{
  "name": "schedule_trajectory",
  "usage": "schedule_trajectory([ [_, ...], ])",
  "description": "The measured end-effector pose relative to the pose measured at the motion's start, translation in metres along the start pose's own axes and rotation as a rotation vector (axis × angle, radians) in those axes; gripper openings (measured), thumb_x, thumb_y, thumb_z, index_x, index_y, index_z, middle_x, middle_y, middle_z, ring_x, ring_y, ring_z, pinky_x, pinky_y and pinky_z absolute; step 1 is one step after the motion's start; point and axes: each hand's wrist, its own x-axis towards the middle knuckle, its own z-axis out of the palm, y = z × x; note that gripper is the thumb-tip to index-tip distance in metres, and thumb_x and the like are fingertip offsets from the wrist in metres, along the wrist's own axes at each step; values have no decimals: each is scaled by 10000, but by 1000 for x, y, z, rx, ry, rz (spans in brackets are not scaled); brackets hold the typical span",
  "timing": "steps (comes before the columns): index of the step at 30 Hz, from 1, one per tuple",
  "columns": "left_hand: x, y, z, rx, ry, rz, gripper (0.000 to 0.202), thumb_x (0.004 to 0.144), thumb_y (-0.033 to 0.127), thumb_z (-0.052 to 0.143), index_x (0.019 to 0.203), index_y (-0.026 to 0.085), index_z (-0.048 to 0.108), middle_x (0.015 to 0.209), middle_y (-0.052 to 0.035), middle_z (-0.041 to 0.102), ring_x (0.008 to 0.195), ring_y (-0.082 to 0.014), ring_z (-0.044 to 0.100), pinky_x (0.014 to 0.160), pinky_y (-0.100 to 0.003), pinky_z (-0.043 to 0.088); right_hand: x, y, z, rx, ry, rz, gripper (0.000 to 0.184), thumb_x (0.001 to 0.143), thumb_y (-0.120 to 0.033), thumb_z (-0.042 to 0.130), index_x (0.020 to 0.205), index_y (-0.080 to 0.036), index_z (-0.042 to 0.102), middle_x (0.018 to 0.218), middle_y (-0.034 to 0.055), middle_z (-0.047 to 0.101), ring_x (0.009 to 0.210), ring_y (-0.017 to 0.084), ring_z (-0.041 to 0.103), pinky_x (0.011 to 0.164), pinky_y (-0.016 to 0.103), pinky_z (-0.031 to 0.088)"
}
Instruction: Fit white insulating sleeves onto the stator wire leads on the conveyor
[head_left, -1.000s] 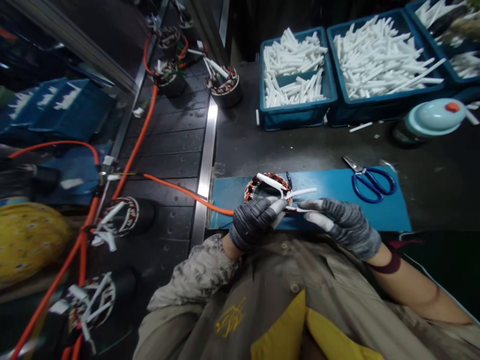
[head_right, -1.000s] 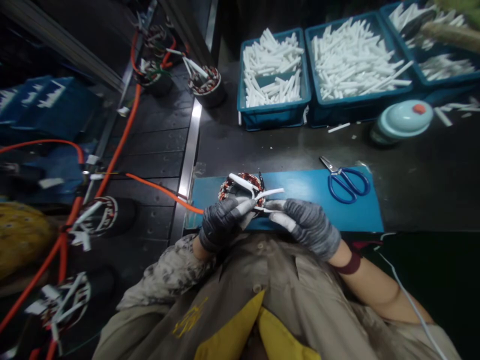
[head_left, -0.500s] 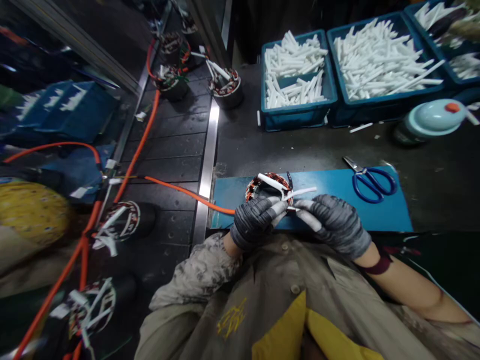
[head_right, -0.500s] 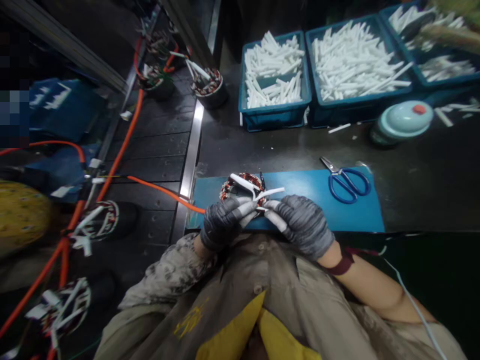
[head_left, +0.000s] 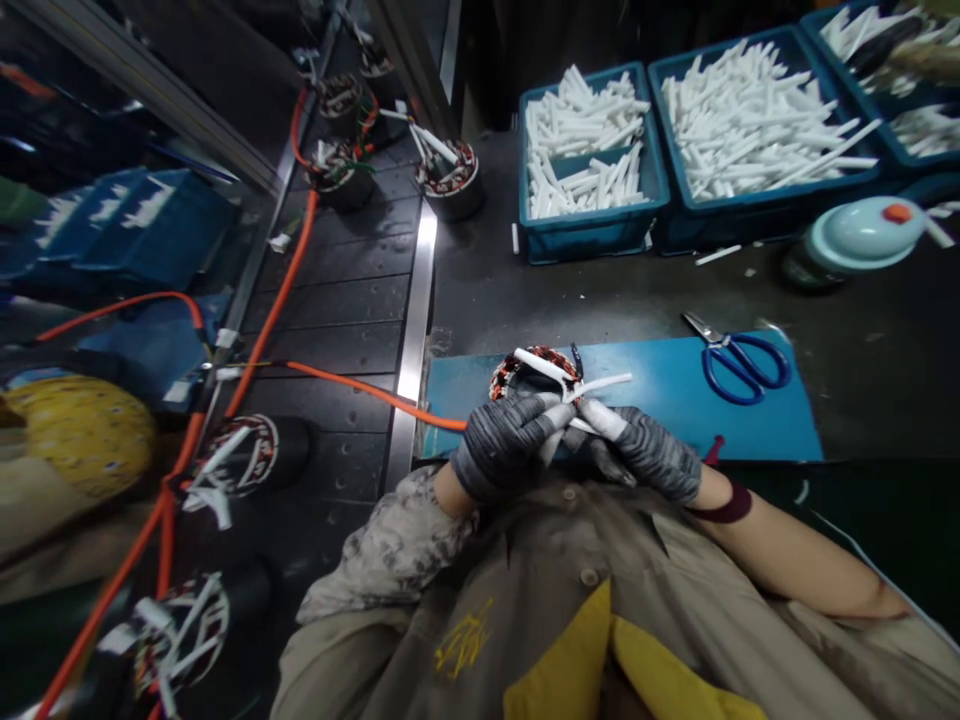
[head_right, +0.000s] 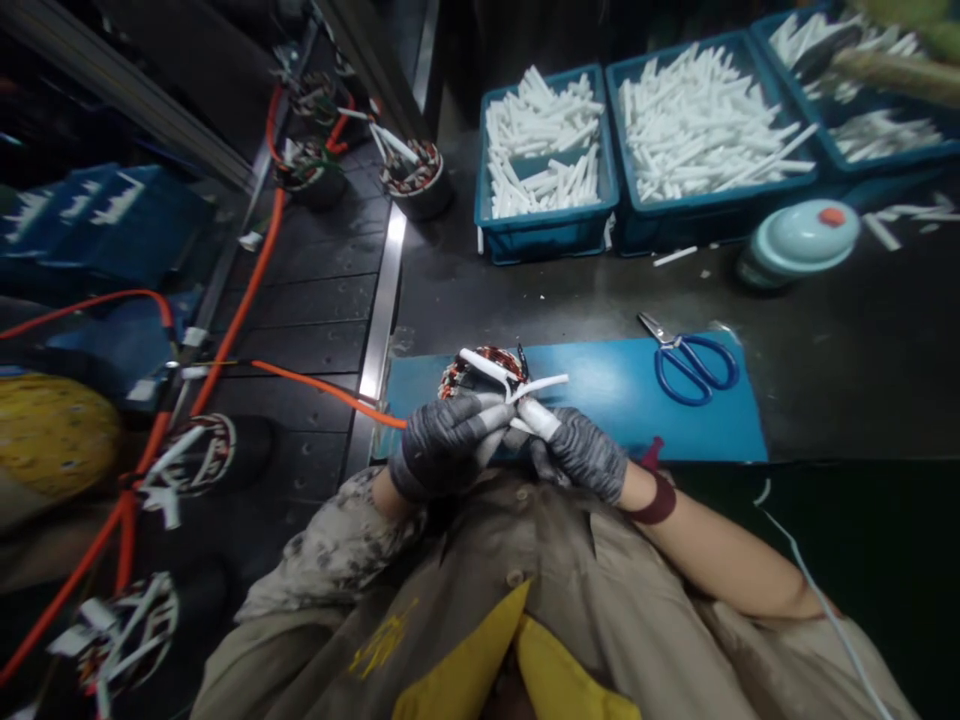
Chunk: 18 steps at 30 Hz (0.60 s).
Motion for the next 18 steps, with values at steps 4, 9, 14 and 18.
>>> schedule_trajectory([
  [4, 6, -31, -31, -60, -225, -1, 700, 870, 556, 689, 1438, 160, 584, 1369, -133, 700, 1319, -300, 629, 1291, -540, 267, -5, 11, -35, 224, 178, 14, 729, 878, -854, 468, 911, -186, 758, 676, 54, 746, 544, 171, 674, 578, 298, 565],
  [9, 7, -59, -22, -115, -479, 108, 473, 938, 435, 612, 1373, 255, 651, 1314, -52, 738, 1327, -228, 623, 1336, -482, 138, -4, 43, -62, 156, 426, -51, 629, 878, -790, 558, 978, -198, 746, 740, 55, 757, 612, 186, 682, 637, 330, 561],
  [14, -15, -40, 3, 28, -370, 11, 340, 967, 366, 523, 1219, 280, 734, 1098, -35, 796, 1142, -258, 710, 1308, -538, 245, -1, 71, -53, -155, 524, -100, 488, 931, -667, 562, 967, -224, 762, 763, 50, 760, 683, 212, 694, 773, 388, 570],
  [18, -42, -31, -4, 91, -167, -192, 403, 876, 478, 645, 1222, 292, 733, 1079, -50, 792, 1088, -316, 722, 1221, -570, 412, 0, 82, -48, -188, 569, -144, 466, 909, -656, 592, 982, -234, 773, 805, 71, 787, 700, 238, 727, 747, 398, 606],
])
